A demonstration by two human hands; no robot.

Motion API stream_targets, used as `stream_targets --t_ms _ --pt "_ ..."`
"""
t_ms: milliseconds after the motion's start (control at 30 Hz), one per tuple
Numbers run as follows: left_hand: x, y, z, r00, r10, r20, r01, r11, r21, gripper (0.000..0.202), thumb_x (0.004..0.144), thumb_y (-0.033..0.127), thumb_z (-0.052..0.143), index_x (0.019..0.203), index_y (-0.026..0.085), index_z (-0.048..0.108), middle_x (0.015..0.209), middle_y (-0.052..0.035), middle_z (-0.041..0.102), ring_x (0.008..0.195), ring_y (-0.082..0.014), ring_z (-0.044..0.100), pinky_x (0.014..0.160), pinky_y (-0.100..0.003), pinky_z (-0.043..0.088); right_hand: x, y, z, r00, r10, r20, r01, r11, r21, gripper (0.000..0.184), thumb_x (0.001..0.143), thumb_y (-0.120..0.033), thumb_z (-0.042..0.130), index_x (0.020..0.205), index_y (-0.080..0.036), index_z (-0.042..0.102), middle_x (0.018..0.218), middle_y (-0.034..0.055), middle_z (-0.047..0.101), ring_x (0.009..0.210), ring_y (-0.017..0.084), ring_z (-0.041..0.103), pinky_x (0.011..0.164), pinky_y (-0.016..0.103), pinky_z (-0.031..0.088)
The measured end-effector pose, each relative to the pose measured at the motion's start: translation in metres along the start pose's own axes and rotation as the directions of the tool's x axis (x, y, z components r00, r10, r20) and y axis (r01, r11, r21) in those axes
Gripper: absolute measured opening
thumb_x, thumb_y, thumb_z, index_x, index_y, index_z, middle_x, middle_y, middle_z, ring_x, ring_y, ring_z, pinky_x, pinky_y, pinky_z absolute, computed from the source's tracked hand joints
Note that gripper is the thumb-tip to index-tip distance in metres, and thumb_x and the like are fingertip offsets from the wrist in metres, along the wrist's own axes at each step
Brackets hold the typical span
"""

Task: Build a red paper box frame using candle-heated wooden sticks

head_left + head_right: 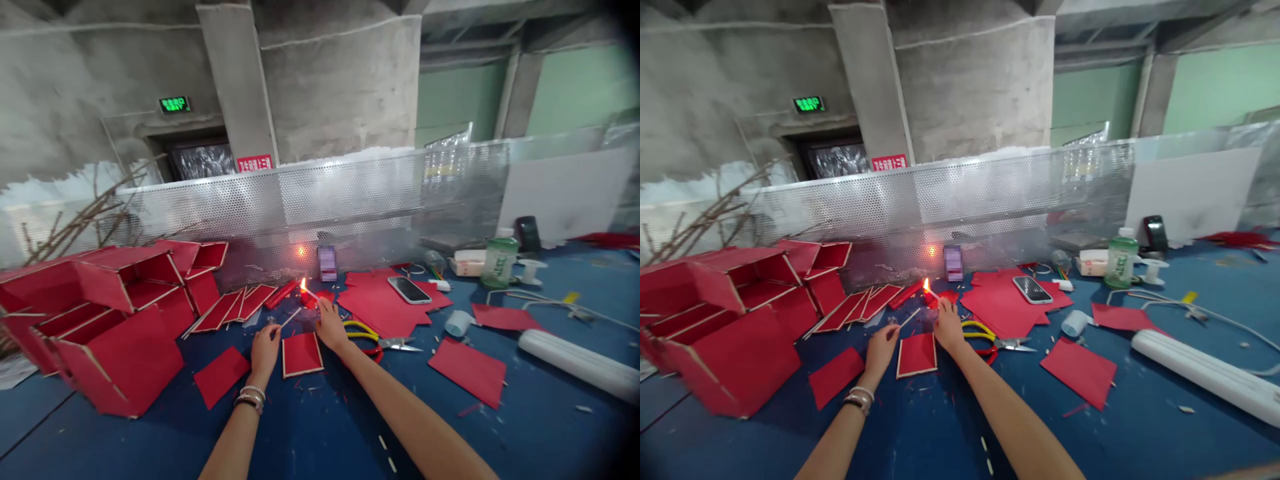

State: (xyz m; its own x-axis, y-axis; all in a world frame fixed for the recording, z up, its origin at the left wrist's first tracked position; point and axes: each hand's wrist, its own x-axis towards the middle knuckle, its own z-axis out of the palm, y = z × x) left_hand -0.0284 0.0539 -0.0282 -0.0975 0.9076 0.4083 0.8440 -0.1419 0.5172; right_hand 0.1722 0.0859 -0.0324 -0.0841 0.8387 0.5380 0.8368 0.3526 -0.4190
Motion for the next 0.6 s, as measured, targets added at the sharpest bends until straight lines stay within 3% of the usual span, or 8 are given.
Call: stream_targets --t_ms 233,367,600 --pt "0.0 0.009 0.004 0.999 0.014 -0.03 -0.011 0.996 0.089 0.027 0.088 0.025 0.043 0.099 0.019 0.066 0.102 -0.0082 0.068 0.095 -0.0184 0.06 0.088 -0.03 0.041 0.001 0.006 0.006 1.0 0.006 -0.028 -0.005 1.0 0.004 0.059 0.072 -0.008 0.044 0.131 -0.012 0.045 0.134 0.0105 0.044 0.118 0.024 0.04 0.097 0.034 0.036" --pt "0.0 0.011 0.005 1.0 0.02 -0.012 -0.019 0.995 0.1 0.028 0.088 0.026 0.042 0.099 0.018 0.066 0.103 -0.0085 0.067 0.097 -0.0196 0.058 0.089 -0.031 0.041 0.003 0.01 0.012 0.999 0.021 -0.041 -0.021 1.0 0.011 0.059 0.072 -0.009 0.045 0.131 -0.016 0.045 0.134 0.01 0.044 0.117 0.024 0.041 0.096 0.034 0.037" --pt "-0.002 0.014 0.004 0.998 0.05 0.031 -0.054 0.989 0.137 0.028 0.088 0.029 0.041 0.097 0.02 0.067 0.1 -0.0065 0.066 0.098 -0.0195 0.056 0.089 -0.029 0.042 0.004 0.01 0.014 0.998 0.056 -0.041 -0.055 0.998 0.017 0.058 0.073 -0.01 0.044 0.131 -0.013 0.045 0.134 0.0112 0.044 0.113 0.025 0.044 0.093 0.035 0.04"
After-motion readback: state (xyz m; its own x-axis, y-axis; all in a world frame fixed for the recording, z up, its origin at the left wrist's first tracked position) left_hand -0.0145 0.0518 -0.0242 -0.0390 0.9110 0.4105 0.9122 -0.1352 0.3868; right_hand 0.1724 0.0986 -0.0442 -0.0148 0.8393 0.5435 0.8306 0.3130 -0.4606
